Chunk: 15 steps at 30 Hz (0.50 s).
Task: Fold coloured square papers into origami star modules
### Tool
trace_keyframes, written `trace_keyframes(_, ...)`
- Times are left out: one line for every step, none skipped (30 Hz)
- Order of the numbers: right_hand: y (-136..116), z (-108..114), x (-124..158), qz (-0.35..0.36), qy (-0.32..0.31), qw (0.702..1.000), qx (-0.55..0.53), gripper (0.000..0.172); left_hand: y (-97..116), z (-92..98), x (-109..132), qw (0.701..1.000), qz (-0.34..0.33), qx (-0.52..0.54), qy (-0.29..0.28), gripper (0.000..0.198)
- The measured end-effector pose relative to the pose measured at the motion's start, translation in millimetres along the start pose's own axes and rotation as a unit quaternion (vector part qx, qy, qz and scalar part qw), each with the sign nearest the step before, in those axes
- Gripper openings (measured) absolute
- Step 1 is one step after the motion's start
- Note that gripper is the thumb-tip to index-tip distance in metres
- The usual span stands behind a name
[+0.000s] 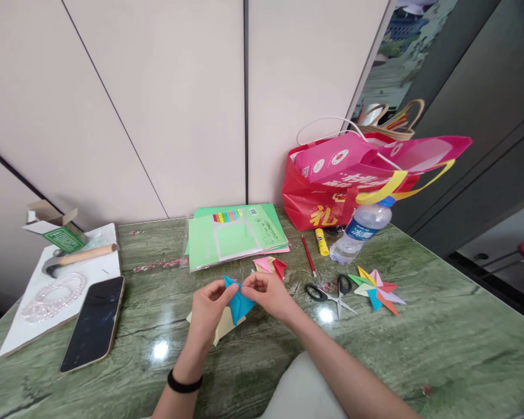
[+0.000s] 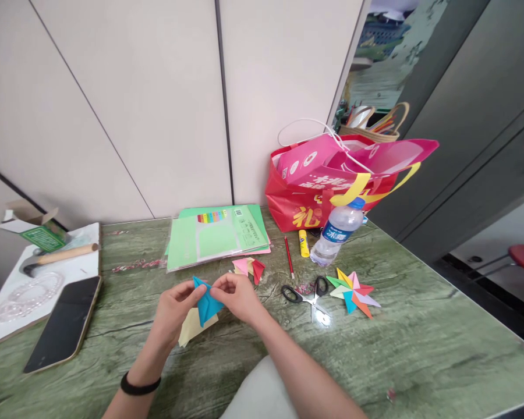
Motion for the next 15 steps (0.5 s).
trace_keyframes(0.4,-0.1,-0.1,-0.001,0.001,1.0,0.006,0.021,0.7,0.7,-0.2,1.0,-0.001,0.003,0.017,0.024)
trace_keyframes(0.6,-0.3,0.0,-0.001,0.001,1.0,0.013,0.021,1.3,1.5,-0.4,0.999,-0.002,0.004,0.034,0.023)
trace_keyframes(0.6,-0.6,0.3,-0.002,-0.001,1.0,0.018,0.021,1.5,2.3,-0.5,0.999,-0.003,0.005,0.046,0.021)
trace_keyframes(0.4,-1.0,0.8,-0.002,-0.004,1.0,0.021,0.021,1.5,2.9,-0.6,0.999,-0.003,0.005,0.052,0.02)
trace_keyframes(0.2,-1.4,1.4,-0.003,-0.009,1.0,0.021,0.021,1.3,3.3,-0.5,0.999,-0.003,0.006,0.054,0.021)
trace_keyframes(-0.2,-1.7,1.9,-0.004,-0.015,1.0,0.019,0.021,0.9,3.4,-0.4,0.999,-0.003,0.008,0.051,0.022)
trace_keyframes(-0.5,-2.0,2.3,-0.004,-0.019,1.0,0.017,0.02,0.5,3.2,-0.3,0.999,-0.003,0.011,0.044,0.023)
trace_keyframes(-0.7,-2.2,2.6,-0.004,-0.02,1.0,0.014,0.02,0.0,2.5,-0.1,0.999,-0.005,0.014,0.036,0.023)
trace_keyframes(-0.8,-2.2,2.6,-0.003,-0.021,1.0,0.013,0.019,-0.4,1.6,0.2,0.999,-0.008,0.016,0.027,0.024)
trace_keyframes(-0.7,-2.2,2.4,-0.002,-0.019,1.0,0.015,0.018,-0.8,0.4,0.5,1.0,-0.013,0.017,0.02,0.026)
trace_keyframes(-0.4,-2.2,1.9,-0.001,-0.016,1.0,0.02,0.017,-1.2,-0.9,0.9,1.0,-0.016,0.019,0.013,0.027)
trace_keyframes(0.0,-2.1,1.4,-0.001,-0.011,1.0,0.026,0.016,-1.7,-2.3,1.2,1.0,-0.017,0.02,0.008,0.027)
trace_keyframes(0.5,-2.0,0.8,-0.001,-0.006,0.999,0.033,0.015,-2.3,-3.6,1.6,1.0,-0.018,0.021,0.006,0.028)
trace_keyframes(1.0,-1.9,0.2,-0.001,0.0,0.999,0.041,0.014,-2.9,-4.6,1.9,1.0,-0.018,0.021,0.006,0.028)
trace_keyframes(1.3,-1.8,-0.3,0.0,0.007,0.999,0.049,0.012,-3.5,-5.1,2.0,1.0,-0.019,0.019,0.009,0.027)
Point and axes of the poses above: each hand's wrist, its own x-axis away from the middle knuckle, its own z-axis out of the back of the hand, y = z × x, the point moved 2 cm from there along -x, towards the middle knuckle, and after that the axes turned 15 degrees about -z, right-handed, at the moved point
